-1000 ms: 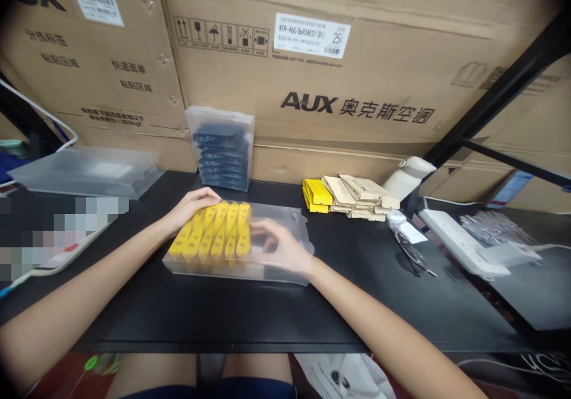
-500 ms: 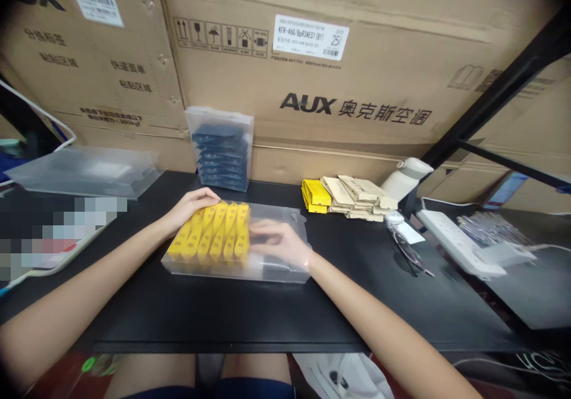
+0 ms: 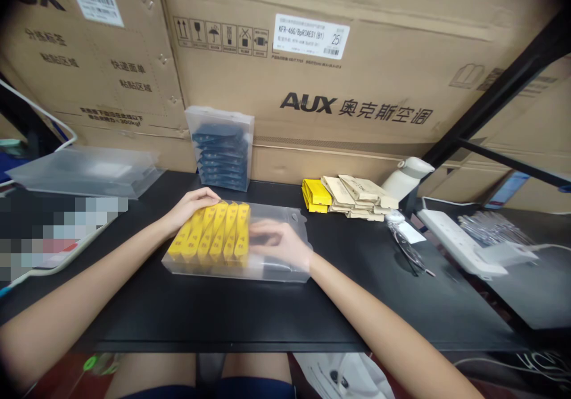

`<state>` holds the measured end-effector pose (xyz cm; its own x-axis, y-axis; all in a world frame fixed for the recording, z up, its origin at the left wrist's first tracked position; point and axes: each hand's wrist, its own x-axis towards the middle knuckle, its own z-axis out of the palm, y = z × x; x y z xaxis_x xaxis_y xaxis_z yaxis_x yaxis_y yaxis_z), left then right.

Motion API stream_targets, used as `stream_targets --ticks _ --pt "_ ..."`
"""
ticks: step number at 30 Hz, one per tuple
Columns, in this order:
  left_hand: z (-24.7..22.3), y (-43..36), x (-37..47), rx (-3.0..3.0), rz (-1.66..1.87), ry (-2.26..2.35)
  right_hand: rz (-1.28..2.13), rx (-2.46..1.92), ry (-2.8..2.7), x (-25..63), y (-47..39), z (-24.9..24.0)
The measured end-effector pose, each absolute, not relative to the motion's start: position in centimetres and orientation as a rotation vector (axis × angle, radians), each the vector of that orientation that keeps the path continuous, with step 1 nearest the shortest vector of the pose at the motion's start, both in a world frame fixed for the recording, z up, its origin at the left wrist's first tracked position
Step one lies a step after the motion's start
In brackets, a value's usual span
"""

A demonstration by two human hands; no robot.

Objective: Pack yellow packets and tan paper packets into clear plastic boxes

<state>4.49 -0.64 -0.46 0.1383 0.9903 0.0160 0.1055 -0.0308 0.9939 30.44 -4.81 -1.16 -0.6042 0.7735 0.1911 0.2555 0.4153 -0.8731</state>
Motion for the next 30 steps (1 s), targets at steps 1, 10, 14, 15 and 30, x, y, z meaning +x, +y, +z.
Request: stream_targets --ticks 1,10,14,15,30 --pt "-0.47 -0.64 4.48 1.369 1.07 1.172 1.142 -0.878 -2.082 30.42 -4.86 -1.14" --pt "-0.62 -0.56 4.43 1.374 1.071 1.167 1.133 -0.939 -2.077 30.45 -4.95 -1.14" --pt "-0.56 -0.63 4.49 1.355 1.071 1.16 1.128 -0.92 -2.106 30.46 -4.97 -1.18" --pt "-0.54 -0.64 4.5 1.35 1.071 1.158 1.128 -0.911 -2.114 30.47 -4.98 -1.2" --pt "-0.6 -0.55 4.43 1.39 1.072 1.181 1.131 -0.884 -2.128 30.38 -4.9 -0.64"
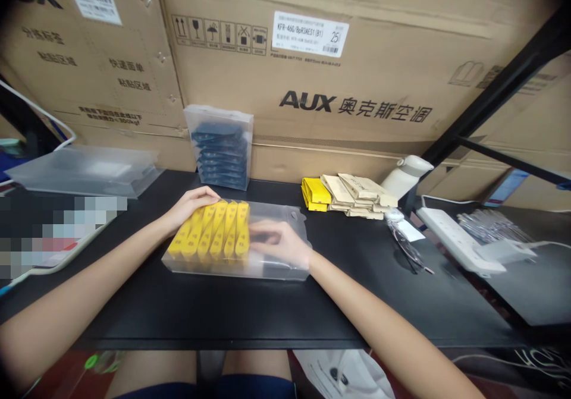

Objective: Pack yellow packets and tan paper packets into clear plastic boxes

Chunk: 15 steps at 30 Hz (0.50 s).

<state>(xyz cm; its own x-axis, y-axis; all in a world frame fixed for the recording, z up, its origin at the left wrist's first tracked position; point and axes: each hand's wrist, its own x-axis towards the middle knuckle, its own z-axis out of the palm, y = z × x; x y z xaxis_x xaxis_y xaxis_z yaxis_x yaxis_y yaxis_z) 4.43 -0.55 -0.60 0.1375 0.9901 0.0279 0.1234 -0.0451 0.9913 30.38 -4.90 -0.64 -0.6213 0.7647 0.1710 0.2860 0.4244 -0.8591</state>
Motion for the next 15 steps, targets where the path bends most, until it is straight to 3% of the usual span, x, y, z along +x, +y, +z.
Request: stream_targets --ticks 15 --pt "-0.5 -0.69 4.43 1.363 1.074 1.17 1.06 -0.886 -2.171 30.01 -5.41 -0.98"
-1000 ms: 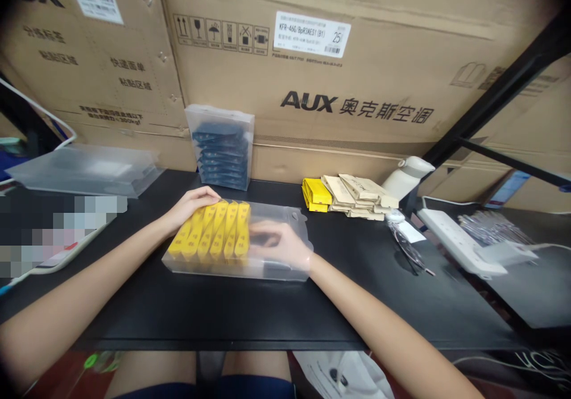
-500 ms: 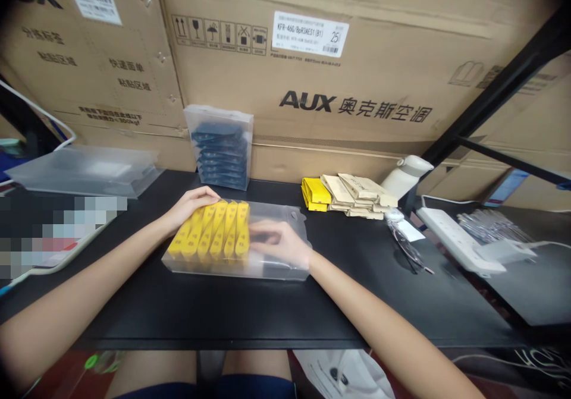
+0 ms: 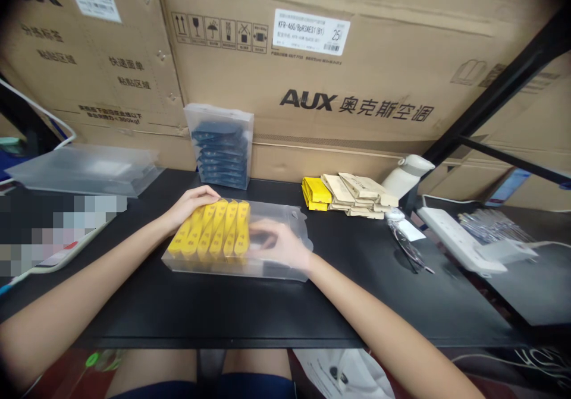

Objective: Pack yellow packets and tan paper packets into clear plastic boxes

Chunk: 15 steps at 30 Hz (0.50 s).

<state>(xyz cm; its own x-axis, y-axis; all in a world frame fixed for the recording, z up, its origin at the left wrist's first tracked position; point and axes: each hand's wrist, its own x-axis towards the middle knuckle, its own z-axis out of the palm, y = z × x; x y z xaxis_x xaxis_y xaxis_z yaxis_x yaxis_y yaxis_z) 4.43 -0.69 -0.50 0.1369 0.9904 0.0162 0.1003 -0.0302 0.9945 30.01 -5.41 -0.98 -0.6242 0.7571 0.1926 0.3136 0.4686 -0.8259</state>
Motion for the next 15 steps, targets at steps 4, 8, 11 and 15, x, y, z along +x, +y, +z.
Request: stream_targets --ticks 4,8,11,15 --pt "-0.3 -0.7 4.5 1.354 1.069 1.188 0.858 -0.893 -2.274 29.9 -5.7 -0.6" --pt "-0.3 -0.8 4.6 1.365 1.065 1.178 0.71 -0.861 -2.386 29.8 -6.2 0.2" --pt "-0.4 -0.7 4.7 1.384 1.046 1.167 0.626 -0.863 -2.469 29.5 -6.7 0.5" --pt "-0.7 -0.6 4.7 1.405 1.034 1.156 0.546 -0.871 -2.535 29.1 -7.3 0.2"
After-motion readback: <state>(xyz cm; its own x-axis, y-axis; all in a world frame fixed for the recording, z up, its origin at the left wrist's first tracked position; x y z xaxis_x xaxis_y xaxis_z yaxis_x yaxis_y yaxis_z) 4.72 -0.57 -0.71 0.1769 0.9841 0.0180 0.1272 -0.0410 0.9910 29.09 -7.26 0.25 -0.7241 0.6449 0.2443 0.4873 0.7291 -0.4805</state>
